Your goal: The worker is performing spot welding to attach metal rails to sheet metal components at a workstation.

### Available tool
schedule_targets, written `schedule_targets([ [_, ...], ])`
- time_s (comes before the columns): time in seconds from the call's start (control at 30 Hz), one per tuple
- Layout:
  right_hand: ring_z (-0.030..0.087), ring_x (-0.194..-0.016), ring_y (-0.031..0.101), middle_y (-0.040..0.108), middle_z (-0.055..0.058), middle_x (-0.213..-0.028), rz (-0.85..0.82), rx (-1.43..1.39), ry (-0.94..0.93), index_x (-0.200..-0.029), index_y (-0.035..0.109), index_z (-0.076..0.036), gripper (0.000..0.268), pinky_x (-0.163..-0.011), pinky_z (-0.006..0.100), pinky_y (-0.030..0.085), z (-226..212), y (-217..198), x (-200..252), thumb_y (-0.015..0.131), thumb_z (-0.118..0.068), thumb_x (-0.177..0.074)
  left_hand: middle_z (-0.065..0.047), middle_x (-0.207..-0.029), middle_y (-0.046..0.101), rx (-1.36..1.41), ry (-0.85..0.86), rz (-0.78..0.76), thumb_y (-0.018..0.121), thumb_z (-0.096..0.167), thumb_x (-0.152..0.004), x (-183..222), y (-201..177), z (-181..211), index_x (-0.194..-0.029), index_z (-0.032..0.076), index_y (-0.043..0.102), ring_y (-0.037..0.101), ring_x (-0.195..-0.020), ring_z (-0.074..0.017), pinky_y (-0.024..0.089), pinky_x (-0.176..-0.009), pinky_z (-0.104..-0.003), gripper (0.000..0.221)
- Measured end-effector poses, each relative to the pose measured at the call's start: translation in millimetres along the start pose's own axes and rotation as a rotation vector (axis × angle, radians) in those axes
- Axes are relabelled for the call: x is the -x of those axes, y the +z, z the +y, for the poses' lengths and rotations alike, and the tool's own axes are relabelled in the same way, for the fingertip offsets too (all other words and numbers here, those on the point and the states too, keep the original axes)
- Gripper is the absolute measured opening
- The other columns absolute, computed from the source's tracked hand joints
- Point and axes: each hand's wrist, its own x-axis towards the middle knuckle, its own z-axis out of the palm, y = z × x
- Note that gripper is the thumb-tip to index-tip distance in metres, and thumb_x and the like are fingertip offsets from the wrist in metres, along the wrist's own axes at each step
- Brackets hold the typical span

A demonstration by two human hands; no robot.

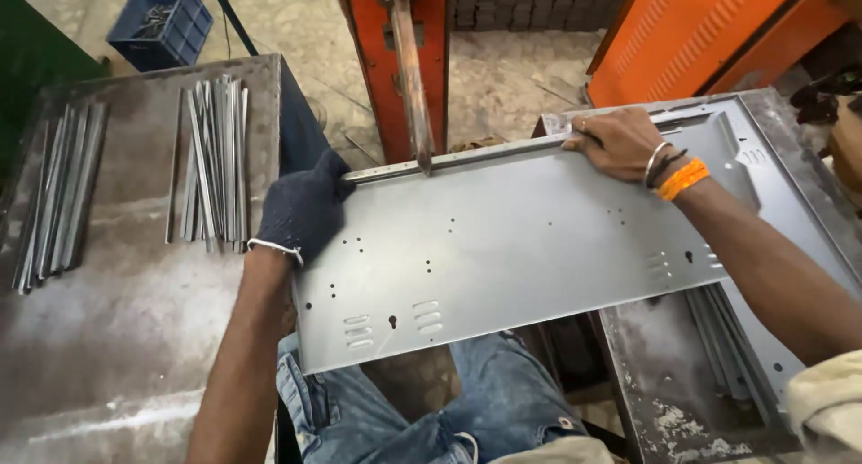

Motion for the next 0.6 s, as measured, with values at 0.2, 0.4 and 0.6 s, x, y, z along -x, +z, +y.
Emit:
schedule_targets([
  [0.2,0.037,-0.056,0.060,0.060,0.016,-0.059,-0.140,0.114,0.130,-0.082,0.067,-0.007,0.053,-0.058,0.049,0.043,3.2,-3.3,-3.8,0.057,-0.056,-0.100,-0.022,-0.082,0.072,-0.012,0.045,0.017,0.067,0.027,-0.099,5.2,-7.8,15.5,-0.109,0.013,0.062,0.069,-0.079,-0.0462,0.053,-0.070,-0.058,0.017],
  [0.4,0.036,-0.059,0.063,0.063,0.017,-0.059,-0.160,0.183,0.199,-0.076,0.073,-0.007,0.065,-0.061,0.049,0.044,64.0,-1.8,19.4,0.058,-0.068,-0.095,-0.014,-0.110,0.071,0.621,0.089,0.142,0.052,0.026,-0.108,-11.4,24.1,48.4,-0.151,0.009,0.035,0.074,-0.089,-0.0251,0.060,-0.081,-0.041,0.049],
  [0.6,0.035,-0.057,0.062,0.066,0.017,-0.060,-0.122,0.189,0.199,-0.089,0.080,-0.008,0.066,-0.058,0.048,0.044,103.9,3.7,31.7,0.056,-0.069,-0.092,-0.011,-0.121,0.074,0.726,0.208,0.371,0.031,0.037,-0.124,-26.0,61.9,53.8,-0.168,0.007,0.016,0.066,-0.106,-0.0209,0.050,-0.098,-0.041,0.055],
])
